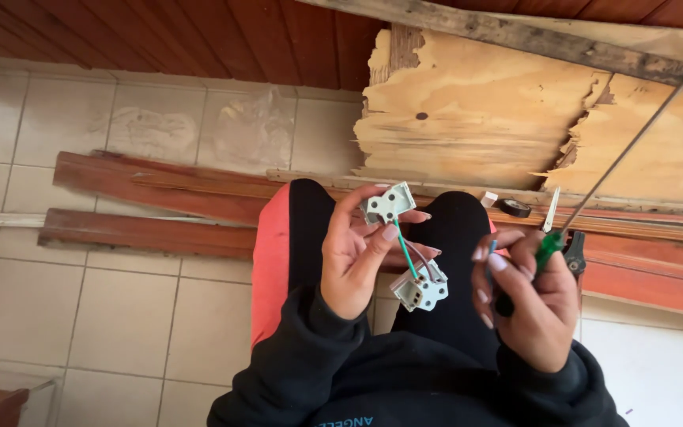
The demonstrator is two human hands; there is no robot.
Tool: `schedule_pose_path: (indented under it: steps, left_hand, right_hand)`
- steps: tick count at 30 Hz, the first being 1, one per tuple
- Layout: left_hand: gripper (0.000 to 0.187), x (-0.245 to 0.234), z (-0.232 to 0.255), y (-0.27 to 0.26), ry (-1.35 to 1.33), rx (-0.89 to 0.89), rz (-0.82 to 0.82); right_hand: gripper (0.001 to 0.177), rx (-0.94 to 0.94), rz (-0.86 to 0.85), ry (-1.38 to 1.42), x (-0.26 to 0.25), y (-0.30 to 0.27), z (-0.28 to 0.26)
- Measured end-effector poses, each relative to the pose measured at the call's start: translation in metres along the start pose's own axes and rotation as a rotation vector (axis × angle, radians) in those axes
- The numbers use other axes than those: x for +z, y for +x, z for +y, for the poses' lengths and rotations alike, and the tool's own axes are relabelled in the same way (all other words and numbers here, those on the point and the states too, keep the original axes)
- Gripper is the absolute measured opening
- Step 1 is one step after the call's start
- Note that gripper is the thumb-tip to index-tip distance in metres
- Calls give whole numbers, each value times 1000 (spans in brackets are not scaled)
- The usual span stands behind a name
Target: Connecting electrical wires to outlet modules using a screwdriver while seated on the floor.
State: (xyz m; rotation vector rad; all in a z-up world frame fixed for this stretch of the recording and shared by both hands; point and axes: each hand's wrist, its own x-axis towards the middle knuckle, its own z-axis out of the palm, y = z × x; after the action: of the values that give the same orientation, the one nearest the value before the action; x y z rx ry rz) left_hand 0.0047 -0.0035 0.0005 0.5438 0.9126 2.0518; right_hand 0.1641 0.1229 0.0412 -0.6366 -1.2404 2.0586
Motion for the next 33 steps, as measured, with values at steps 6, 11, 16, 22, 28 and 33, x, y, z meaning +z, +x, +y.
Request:
schedule_pose_path:
  steps: [6,11,16,22,28,33]
  left_hand:
    - [47,9,-3,-3,50,154,31]
    - [43,18,-5,1,8,221,-2]
    - [44,38,3,13,41,166,30]
    - [41,69,7,33,15,113,51]
    - [43,88,5,45,-7,120,30]
    - [47,109,17,45,42,285,-105]
  right_hand:
    - [24,-23,5,-27,0,-2,6]
    - [16,-7,9,26,-14,-2,14]
    - [24,-29,148,-43,-19,-10,-3]
    - [33,-267,95,-504,-4,-22,-39]
    - [30,-335,191,-649,-4,-23,-57]
    - [27,-333,227,-500,-6,-20,-63]
